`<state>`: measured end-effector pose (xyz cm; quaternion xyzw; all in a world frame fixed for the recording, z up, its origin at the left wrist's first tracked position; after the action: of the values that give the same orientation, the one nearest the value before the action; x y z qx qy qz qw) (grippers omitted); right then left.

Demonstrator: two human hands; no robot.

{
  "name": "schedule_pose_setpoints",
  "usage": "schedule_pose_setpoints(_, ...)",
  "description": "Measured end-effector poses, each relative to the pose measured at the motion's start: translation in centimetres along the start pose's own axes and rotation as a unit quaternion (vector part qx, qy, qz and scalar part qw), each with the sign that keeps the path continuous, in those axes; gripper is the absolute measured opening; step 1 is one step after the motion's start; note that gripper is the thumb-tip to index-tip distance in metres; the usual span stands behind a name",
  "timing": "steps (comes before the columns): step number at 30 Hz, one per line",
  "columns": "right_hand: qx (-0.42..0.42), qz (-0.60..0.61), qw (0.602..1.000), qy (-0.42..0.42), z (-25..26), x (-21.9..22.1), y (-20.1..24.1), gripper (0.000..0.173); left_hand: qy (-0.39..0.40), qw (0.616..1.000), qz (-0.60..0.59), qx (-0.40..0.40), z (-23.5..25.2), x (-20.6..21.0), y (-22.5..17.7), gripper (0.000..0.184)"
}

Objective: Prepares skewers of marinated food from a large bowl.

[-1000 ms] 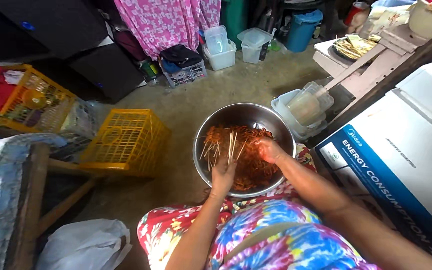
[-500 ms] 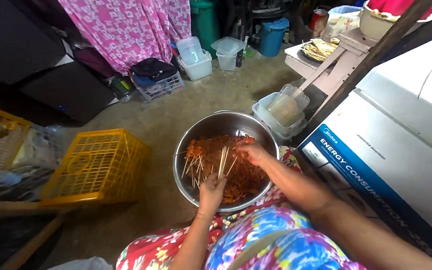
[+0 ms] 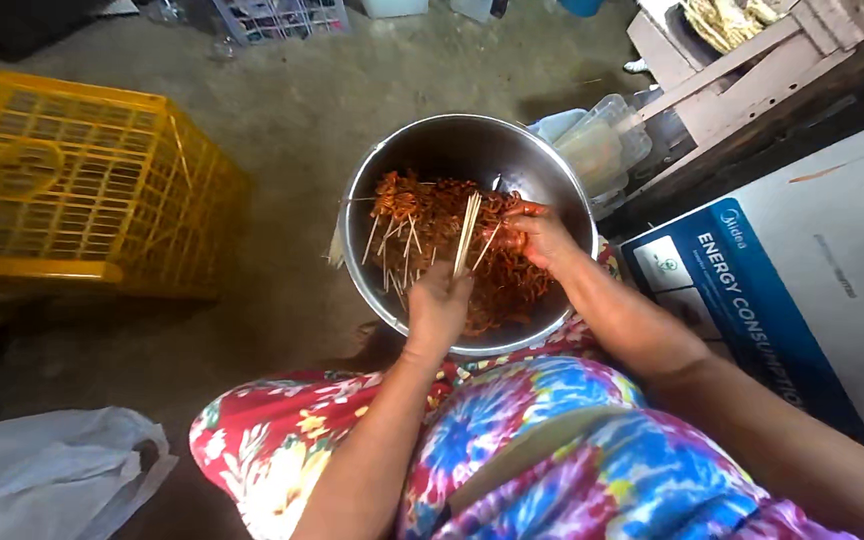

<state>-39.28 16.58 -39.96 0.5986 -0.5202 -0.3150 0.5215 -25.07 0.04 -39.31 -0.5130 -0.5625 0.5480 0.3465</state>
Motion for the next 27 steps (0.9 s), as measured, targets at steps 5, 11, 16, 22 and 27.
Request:
schedule_pose_setpoints(5, 0.048, 0.041, 0.998, -0.009, 0.4, 0.6, -0.1, 0.015, 0.002, 0.999, 0.053, 0.008, 0.5, -0.6, -0.3, 0.008)
schedule_pose_setpoints(11, 0.081, 0.083, 0.993, 0.019, 0.7, 0.8, -0.1, 0.021, -0.001, 0.997, 0.073, 0.02, 0.7, -0.7, -0.3, 0.009)
schedule_pose_setpoints(16, 0.084, 0.1, 0.991, 0.026, 0.5, 0.1, 0.0, 0.024, 0.001, 0.996, 0.084, 0.026, 0.5, -0.2, -0.2, 0.013)
schedule_pose_setpoints(22, 0.08, 0.09, 0.992, 0.048, -0.3, -0.6, 0.4, 0.019, -0.01, 0.997, 0.076, 0.011, -0.4, 0.7, -0.6, 0.013)
schedule_pose_setpoints(27, 0.086, 0.073, 0.992, 0.048, -1.0, -1.0, 0.4, 0.019, -0.016, 0.996, 0.087, -0.002, -0.8, 1.3, -0.6, 0.013)
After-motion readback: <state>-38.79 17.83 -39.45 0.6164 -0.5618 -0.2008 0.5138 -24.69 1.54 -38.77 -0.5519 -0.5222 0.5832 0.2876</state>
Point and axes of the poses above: each hand's wrist, its own z-axis towards the middle knuckle, its own x-axis out of the palm, y = z × x, the point moved 2 cm from there along z, towards the middle knuckle, and after that the axes turned 2 degrees about -z, right-handed, at the moved point
